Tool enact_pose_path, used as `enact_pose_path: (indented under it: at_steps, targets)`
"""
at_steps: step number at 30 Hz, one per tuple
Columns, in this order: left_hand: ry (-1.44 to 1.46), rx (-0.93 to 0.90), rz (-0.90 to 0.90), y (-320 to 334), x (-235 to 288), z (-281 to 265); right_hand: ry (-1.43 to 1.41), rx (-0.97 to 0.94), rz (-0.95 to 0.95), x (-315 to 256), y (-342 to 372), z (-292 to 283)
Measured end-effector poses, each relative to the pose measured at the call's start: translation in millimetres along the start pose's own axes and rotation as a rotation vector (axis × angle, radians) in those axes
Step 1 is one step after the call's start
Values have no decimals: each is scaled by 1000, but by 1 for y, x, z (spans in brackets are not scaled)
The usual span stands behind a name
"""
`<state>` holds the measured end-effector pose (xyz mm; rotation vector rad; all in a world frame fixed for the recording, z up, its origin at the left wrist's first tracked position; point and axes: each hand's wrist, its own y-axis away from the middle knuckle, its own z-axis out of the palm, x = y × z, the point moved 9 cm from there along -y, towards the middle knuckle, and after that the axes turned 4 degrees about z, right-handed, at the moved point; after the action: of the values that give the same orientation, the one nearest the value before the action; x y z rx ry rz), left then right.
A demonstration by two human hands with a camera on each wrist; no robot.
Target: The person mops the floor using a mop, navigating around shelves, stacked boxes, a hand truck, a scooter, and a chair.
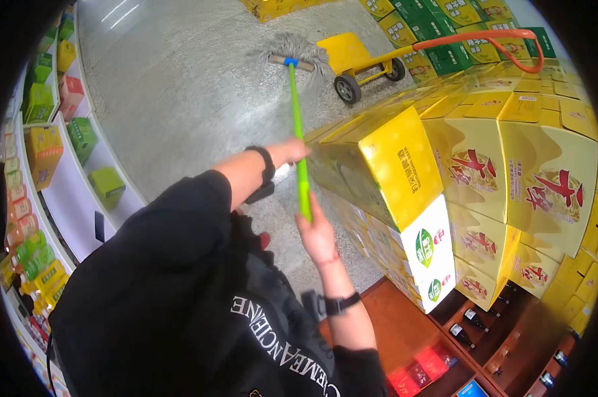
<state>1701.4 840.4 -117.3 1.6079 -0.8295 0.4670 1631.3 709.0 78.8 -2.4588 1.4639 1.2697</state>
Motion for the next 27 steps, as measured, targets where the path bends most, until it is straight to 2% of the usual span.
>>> enact_pose_path:
  at_steps: [2,4,6,8,10,12,15,19,20,22,23,25,27]
  targets:
    - [-54,205,-30,-62,-25,-18,10,44,-24,-21,-41,5]
    - [-100,168,7,-57,-12,-42,-86,-153,275,-18,-61,19]
    - [-138,135,38,-37,6,-59,-82,-173,276,-16,-64,20]
    - [-133,13,10,-14,14,-55,-69,-199,268,-9,-59,26]
    - [-69,27,13,-25,-6,-36,-110,-185,214,-3,-38,30]
    - [-103,-84,27,-7,-14,-7,-66,-135,135,-6,-10,23]
    - [-2,-179,64,57,-7,24,5,-266,252,9,45,21]
    - [141,-402,-64,111,-38,104,77,-365,252,23,128,8]
    - [135,-394,-62,126,-35,109,69,-379,233,26,146,3]
    - [65,-594,-165,167,-28,130,23,-364,204,33,176,-8]
    - [65,-590,-163,169,-30,136,-22,-354,183,35,187,-12]
    - [41,-706,-193,176,-39,156,-18,-363,216,44,201,-13]
    - [47,-702,-203,178,-40,155,-14,-372,250,46,204,-13]
